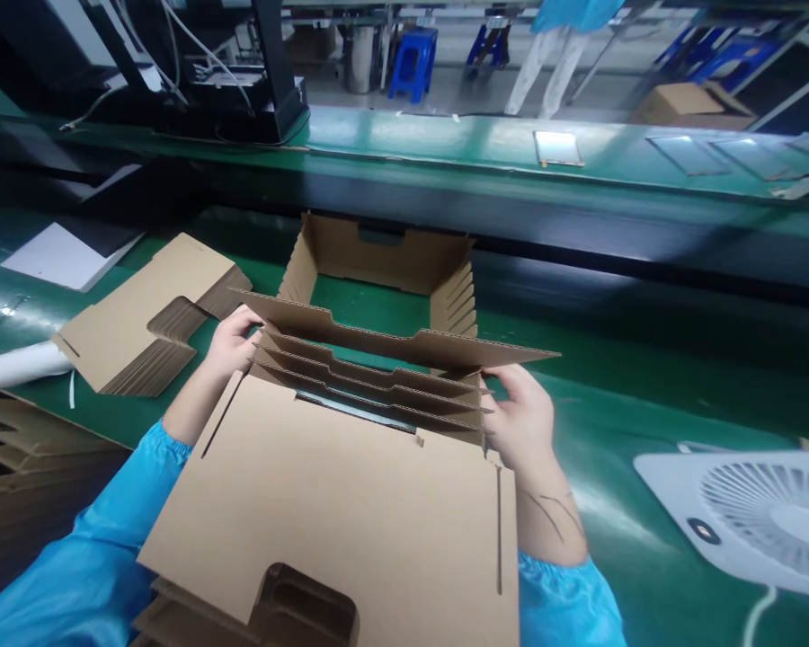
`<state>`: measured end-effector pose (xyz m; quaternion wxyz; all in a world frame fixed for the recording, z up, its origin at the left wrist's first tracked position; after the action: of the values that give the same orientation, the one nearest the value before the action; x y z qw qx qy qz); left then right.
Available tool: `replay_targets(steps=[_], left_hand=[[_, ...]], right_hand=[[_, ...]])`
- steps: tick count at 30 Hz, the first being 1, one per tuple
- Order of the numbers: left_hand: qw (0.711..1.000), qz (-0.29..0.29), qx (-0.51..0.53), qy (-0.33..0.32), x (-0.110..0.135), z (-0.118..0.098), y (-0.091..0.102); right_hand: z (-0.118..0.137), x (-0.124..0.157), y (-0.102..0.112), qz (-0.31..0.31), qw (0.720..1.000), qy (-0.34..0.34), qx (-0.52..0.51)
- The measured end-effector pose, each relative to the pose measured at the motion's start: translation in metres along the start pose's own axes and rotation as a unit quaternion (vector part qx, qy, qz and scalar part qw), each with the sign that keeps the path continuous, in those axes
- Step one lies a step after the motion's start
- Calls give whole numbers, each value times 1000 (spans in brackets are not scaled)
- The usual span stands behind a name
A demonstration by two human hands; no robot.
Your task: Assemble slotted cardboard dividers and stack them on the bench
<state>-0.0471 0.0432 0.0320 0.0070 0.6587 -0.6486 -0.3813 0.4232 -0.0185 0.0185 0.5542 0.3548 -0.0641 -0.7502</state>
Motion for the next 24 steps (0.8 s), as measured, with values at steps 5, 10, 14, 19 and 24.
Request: replay_targets(steps=[5, 10, 14, 19, 24], left_hand=[[999, 28, -11, 25, -2, 2, -5], [999, 24, -26, -3, -5, 1, 1], [997, -9, -51, -48, -5, 2, 11], [996, 11, -78, -39, -5, 8, 9], [995, 11, -96, -26, -6, 8, 11]], right_hand=[[2, -1, -7, 21, 1000, -7, -16], [13, -2, -7, 24, 1000, 18, -5], [16, -3, -9, 22, 999, 34, -15], [21, -4, -12, 29, 997, 56, -46], [28, -4, -10, 39, 995, 83, -48]])
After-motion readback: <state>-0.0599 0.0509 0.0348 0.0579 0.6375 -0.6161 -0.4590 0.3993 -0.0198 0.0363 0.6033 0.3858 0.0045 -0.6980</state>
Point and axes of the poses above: each hand's wrist, its own x-axis away from the middle knuckle, its own y-axis out of the back of the hand, z = x × y, the point moved 10 cm from there along -x, towards the middle knuckle, and after that the axes turned 6 degrees about -x, right-handed, at the moved point
